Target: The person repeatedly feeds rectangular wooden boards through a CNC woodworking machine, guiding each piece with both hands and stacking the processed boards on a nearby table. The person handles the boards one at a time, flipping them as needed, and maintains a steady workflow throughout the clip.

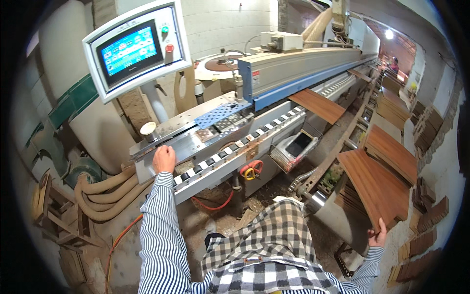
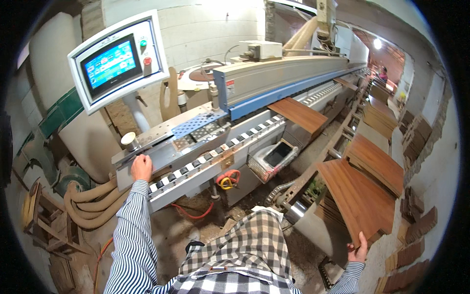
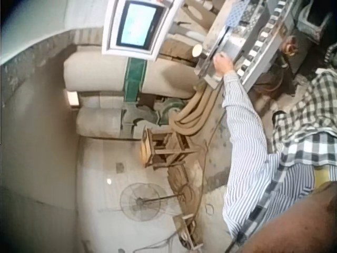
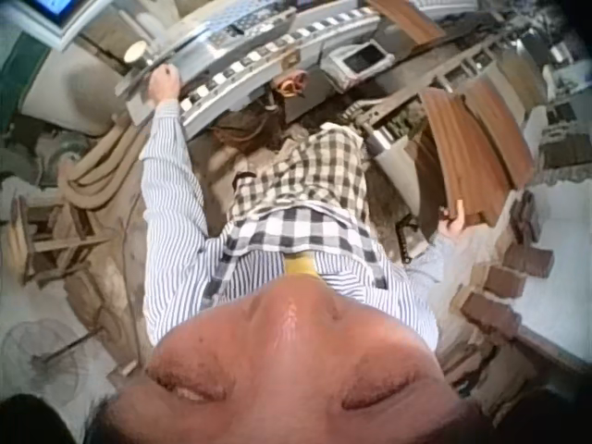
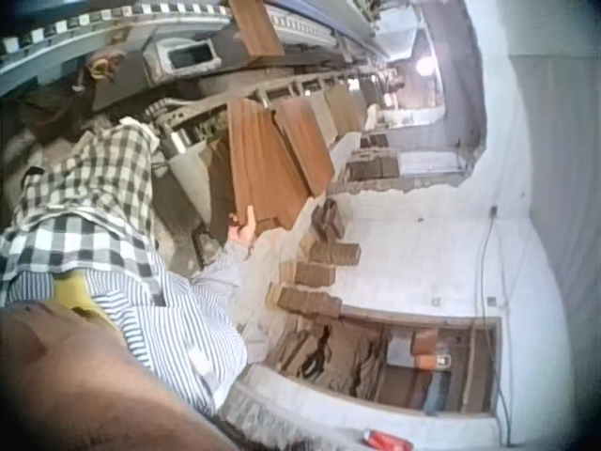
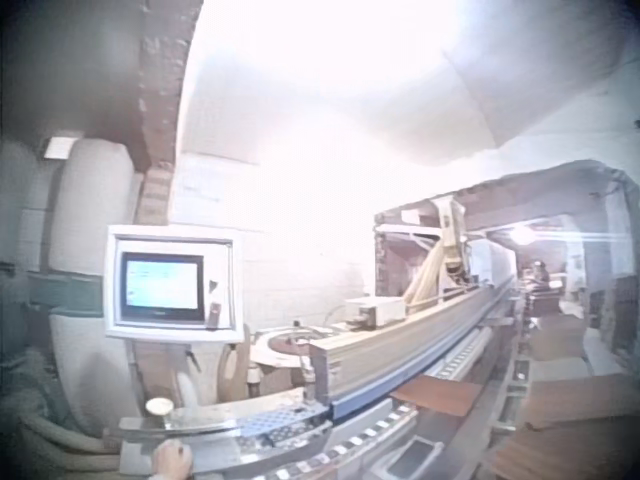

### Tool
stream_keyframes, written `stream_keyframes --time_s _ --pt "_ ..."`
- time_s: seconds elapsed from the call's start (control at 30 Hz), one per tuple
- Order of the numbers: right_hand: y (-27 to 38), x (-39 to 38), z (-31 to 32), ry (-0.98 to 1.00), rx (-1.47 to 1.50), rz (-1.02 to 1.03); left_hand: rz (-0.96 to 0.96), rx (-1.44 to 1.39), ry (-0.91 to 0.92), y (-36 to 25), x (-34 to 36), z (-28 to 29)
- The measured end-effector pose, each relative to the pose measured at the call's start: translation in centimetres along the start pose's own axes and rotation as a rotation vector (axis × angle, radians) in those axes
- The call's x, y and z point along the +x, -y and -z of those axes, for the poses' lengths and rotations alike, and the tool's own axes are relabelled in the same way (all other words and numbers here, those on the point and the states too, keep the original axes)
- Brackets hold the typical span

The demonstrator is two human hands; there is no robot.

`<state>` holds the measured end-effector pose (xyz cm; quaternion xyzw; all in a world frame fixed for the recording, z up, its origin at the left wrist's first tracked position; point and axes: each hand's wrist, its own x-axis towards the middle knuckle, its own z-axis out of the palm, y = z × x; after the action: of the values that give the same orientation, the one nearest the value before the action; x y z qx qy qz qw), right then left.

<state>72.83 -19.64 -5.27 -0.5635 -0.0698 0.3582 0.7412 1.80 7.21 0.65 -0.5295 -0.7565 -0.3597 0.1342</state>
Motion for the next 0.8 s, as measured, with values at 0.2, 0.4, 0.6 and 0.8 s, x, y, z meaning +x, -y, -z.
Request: stream_keyframes --time_s 0.2,0.4,0.6,0.8 --pt "-3.6 -2.9 -3.8 0.239 0.086 -0.059 0.030 -0.017 -0.012 0.1 0.0 0.8" --pt "-6.1 -6.8 -12.9 0.652 0.137 -0.268 0.031 -0.003 -0.002 0.1 0.0 0.6" --pt "-9.3 -11.6 -23.6 0.974 0.005 -0.385 0.033 -0.007 0.001 -0.2 0.1 0.6" --pt "-13.1 -16.9 -29.6 1.290 -0.075 -0.548 0.017 -0.013 0.000 -0.4 0.0 0.2"
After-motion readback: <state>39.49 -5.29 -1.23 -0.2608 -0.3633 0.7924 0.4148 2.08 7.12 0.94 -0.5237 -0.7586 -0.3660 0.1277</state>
